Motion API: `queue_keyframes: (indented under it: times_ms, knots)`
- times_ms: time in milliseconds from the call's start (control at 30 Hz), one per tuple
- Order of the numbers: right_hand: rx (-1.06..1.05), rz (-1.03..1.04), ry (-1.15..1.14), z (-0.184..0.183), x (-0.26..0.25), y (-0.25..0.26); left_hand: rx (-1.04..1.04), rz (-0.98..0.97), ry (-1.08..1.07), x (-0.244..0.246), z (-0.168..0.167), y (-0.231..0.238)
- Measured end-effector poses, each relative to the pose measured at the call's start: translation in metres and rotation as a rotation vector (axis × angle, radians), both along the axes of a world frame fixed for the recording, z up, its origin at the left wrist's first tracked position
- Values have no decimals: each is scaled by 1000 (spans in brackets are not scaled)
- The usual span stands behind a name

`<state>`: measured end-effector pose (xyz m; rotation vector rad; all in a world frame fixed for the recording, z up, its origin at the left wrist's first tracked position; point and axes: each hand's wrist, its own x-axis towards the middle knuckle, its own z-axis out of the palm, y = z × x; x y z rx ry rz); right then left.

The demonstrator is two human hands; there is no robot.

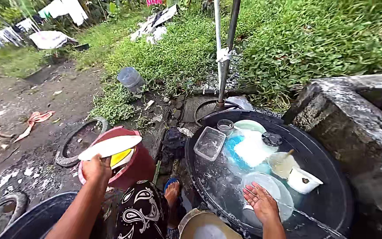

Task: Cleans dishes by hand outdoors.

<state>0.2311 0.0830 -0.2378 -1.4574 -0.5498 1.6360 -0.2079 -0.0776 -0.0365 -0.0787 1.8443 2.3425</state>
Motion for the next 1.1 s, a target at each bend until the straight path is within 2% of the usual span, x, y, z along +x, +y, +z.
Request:
queue_keyframes:
  times_ms: [100,200,467,567,700,800,867,933,1000,1100]
  knots:
    - [-2,30,-33,5,-2,-6,-37,63,-120,-23,-19,-21]
    - [-11,44,-56,8,-2,-10,-104,-74,-228,-16,-24,-17]
    - [-97,41,-96,-12,-8,-12,5,-605,-199,82,37,57]
    - [-136,54,-137,-20,-13,-10,68,-830,-251,129,41,79]
    - [-98,75,-293,-33,-13,14,86,-1091,-296,160,19,89]
    - [0,67,-460,-48,-2,40,39,-1180,-274,161,9,91]
    - [68,85,-609,-59,6,63,14,-1218,-274,154,15,94]
    - [106,181,-795,-57,9,86,12,-1233,-287,147,21,96]
    - [127,363,-989,-48,4,107,29,-1228,-295,144,21,97]
    - [101,664,-1146,-48,-8,140,108,-1264,-274,138,15,96]
